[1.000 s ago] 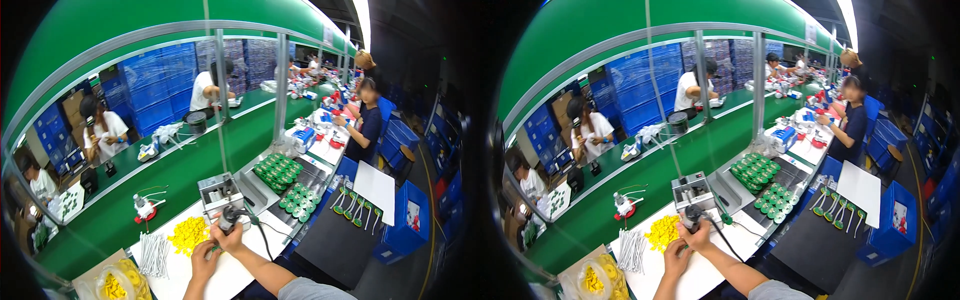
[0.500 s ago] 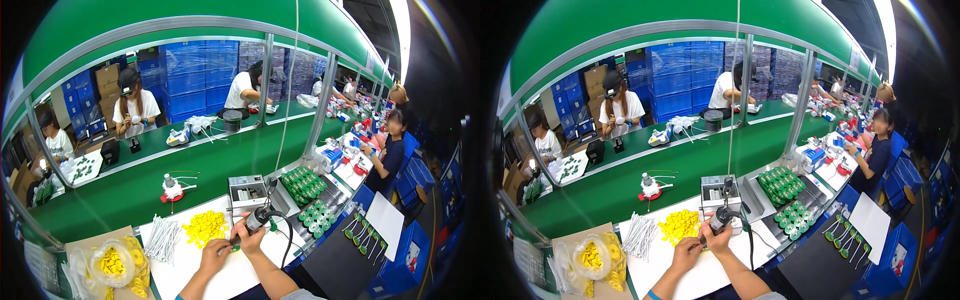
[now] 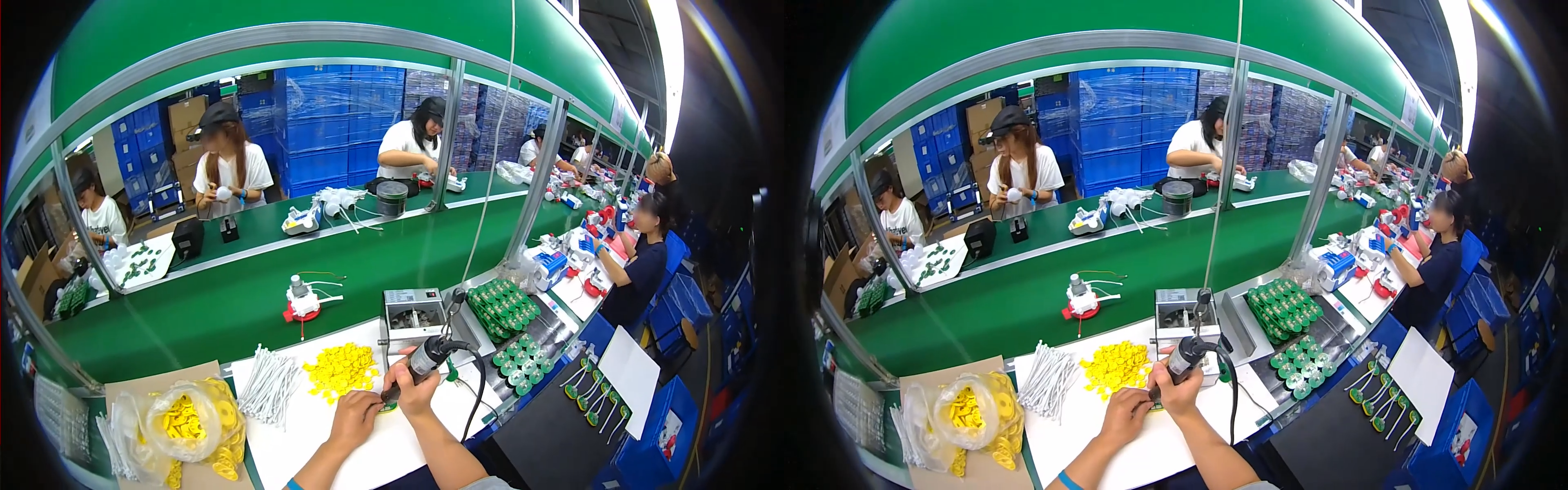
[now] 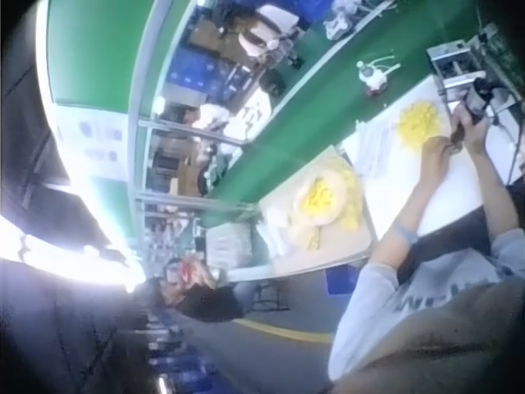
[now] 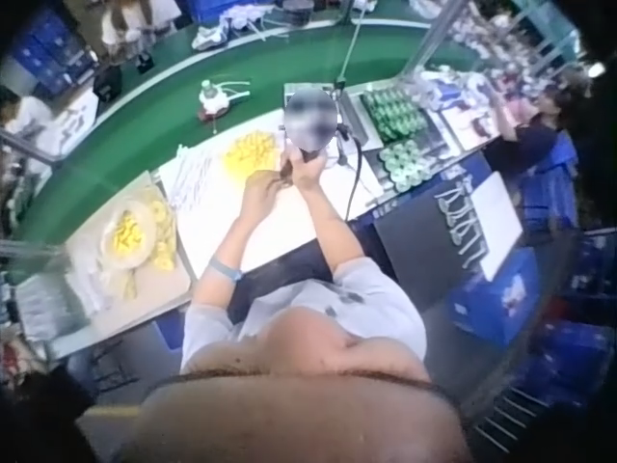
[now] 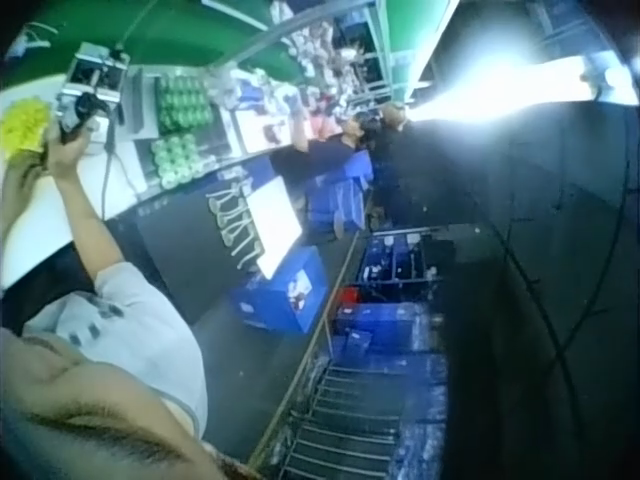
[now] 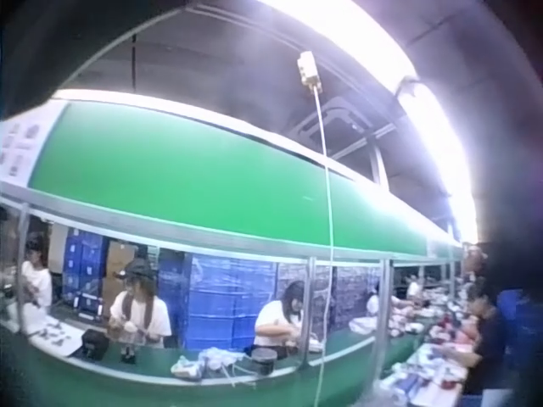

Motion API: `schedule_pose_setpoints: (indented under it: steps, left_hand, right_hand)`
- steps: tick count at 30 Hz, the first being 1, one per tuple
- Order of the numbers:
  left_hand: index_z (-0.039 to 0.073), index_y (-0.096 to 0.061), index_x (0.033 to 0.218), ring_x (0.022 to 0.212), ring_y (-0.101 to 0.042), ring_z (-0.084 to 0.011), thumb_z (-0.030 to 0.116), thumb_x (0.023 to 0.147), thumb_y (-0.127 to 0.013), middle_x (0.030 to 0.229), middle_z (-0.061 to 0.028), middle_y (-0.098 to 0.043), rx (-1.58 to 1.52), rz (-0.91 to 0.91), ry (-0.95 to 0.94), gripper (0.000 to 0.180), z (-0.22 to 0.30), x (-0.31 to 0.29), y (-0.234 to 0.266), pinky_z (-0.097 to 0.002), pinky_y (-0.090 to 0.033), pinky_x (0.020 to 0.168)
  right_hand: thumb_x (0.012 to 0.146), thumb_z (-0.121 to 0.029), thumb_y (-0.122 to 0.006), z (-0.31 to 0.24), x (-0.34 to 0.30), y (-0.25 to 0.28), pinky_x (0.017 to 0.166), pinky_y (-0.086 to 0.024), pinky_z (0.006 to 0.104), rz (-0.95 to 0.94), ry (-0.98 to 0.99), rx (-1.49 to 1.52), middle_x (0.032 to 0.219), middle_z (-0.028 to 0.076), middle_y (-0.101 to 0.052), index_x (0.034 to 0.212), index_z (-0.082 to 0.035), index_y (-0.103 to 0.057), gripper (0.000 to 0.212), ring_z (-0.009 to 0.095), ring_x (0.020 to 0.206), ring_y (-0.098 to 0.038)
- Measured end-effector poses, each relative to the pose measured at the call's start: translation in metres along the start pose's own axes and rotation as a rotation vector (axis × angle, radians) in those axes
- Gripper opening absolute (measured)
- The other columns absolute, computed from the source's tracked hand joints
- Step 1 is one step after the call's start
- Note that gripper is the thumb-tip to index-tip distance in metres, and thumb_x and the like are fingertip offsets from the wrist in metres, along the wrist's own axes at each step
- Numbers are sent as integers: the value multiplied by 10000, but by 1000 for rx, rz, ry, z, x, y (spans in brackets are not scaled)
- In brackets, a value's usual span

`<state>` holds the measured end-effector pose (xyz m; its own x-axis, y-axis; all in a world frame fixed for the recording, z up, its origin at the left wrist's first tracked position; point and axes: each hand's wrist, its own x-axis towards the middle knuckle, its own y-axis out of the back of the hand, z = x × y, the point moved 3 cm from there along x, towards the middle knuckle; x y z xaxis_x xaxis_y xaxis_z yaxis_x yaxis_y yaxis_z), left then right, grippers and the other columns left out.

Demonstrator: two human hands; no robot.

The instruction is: The person assembles small yellow plastic parts onto green printed circuit boards using an electric screwdriver to secure them with screws.

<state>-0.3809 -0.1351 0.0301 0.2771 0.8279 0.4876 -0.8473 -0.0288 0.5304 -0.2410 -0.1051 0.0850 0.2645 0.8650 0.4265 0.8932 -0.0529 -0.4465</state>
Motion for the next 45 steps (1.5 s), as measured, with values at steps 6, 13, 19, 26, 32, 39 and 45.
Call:
schedule_pose_setpoints:
  steps: [6, 13, 19, 26, 32, 39, 45]
  left_hand:
    - [70, -702, 879, 879, -637, -272, 66, 819, -714, 915, -56, -703, 91, 5, -33, 62, -30, -14, 14, -396, -449, 765]
    - [73, -688, 902, 901, -623, -270, 69, 832, -700, 923, -59, -689, 126, -9, -26, 71, -89, -31, 24, -392, -432, 777]
    - [74, -680, 904, 906, -620, -270, 69, 836, -700, 919, -59, -686, 108, 17, -9, 71, -160, -53, 47, -387, -433, 791]
    - [67, -672, 914, 930, -615, -260, 62, 827, -720, 934, -55, -677, 66, 32, -35, 99, -188, -69, 63, -367, -430, 816]
    - [66, -671, 925, 932, -615, -266, 60, 827, -715, 942, -68, -668, 60, 14, -40, 107, -189, -75, 51, -378, -430, 799]
    - [61, -649, 926, 897, -602, -314, 66, 837, -692, 934, -99, -656, 30, -8, -27, 99, -278, -78, -1, -417, -442, 779]
    - [55, -453, 1441, 1111, -560, -330, 229, 810, -794, 1168, -139, -634, -3, -22, 43, 738, -353, -52, -71, -425, -422, 967]
  right_hand:
    - [909, -113, -638, 35, -13, -14, 509, -489, 292, 2, 7, -36, 653, 60, -578, 1141, 59, -471, 333, 146, 508, -579]
    - [904, -100, -630, 91, -24, -34, 510, -483, 281, -20, -13, -81, 650, 51, -574, 1130, 57, -473, 317, 142, 507, -577]
    - [920, -192, -646, 159, -41, -59, 508, -488, 304, 3, 69, -78, 629, 61, -561, 1127, 46, -463, 365, 155, 496, -564]
    - [921, -209, -669, 192, -57, -77, 505, -495, 311, 1, 35, -91, 640, 63, -548, 1168, 39, -465, 406, 173, 490, -566]
    - [916, -210, -678, 192, -57, -69, 499, -494, 307, -9, -16, -75, 643, 63, -548, 1161, 35, -474, 402, 173, 493, -570]
    - [930, -185, -633, 280, -54, -31, 472, -477, 289, -17, 39, -70, 622, 71, -535, 1153, 69, -465, 377, 163, 470, -538]
    - [936, -229, -639, 354, -16, 22, 475, -469, 297, -11, 82, -74, 656, 82, -536, 1183, 65, -446, 431, 168, 474, -527]
